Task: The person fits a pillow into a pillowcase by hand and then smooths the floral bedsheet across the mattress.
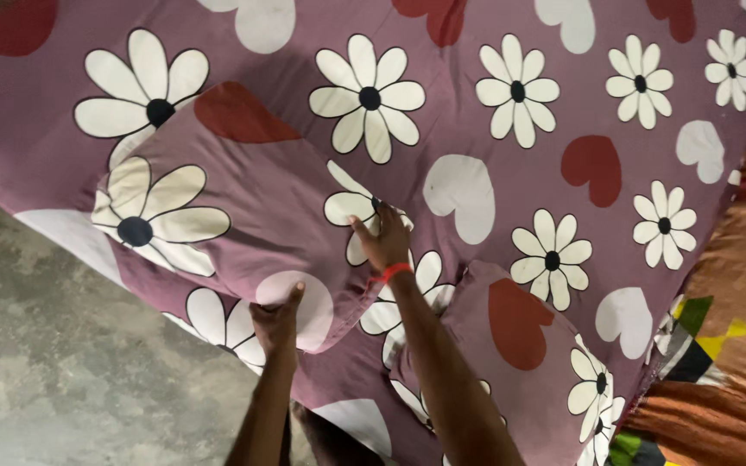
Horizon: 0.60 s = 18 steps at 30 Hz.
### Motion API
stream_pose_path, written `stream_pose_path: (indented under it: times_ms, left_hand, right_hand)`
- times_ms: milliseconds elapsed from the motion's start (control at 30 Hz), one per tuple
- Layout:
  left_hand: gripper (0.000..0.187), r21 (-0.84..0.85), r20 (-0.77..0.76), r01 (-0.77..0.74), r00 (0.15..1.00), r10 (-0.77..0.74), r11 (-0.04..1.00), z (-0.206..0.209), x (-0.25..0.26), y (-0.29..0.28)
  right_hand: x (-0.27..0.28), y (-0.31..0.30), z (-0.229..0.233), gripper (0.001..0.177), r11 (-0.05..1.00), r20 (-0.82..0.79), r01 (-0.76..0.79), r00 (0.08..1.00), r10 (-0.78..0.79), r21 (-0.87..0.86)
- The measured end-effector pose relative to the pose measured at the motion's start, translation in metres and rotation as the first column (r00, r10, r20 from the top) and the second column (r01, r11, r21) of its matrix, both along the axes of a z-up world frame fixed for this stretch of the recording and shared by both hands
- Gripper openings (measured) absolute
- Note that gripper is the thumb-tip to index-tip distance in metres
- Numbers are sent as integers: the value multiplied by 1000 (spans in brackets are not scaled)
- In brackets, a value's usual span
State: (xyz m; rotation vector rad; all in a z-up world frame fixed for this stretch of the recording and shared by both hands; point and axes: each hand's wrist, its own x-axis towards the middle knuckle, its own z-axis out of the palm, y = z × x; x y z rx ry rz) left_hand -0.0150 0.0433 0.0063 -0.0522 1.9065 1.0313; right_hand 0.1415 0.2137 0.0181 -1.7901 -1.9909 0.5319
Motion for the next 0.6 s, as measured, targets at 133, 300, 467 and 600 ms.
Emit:
stream_pose_path:
  times_ms: [133,300,467,600]
  left_hand:
    - [85,85,289,-128,952,99,988,13,-16,-5]
    - [89,55,396,-297,883,252,953,4,-16,-22]
    - [87,30,4,-180,984,180,983,-17,32,-32]
    - [86,-8,-560,24,828,-24,1000,2,25,-55]
  right_hand:
    - [3,18,2,70,882,-105,28,991,-87,-470]
    - [41,18,-50,57,791,-547,-154,798,-253,-592]
    - [55,-37,-101,53,850,-483,318,715,-506,-420]
    - [12,-97,-81,70,752,-671,462,366,-645,-470]
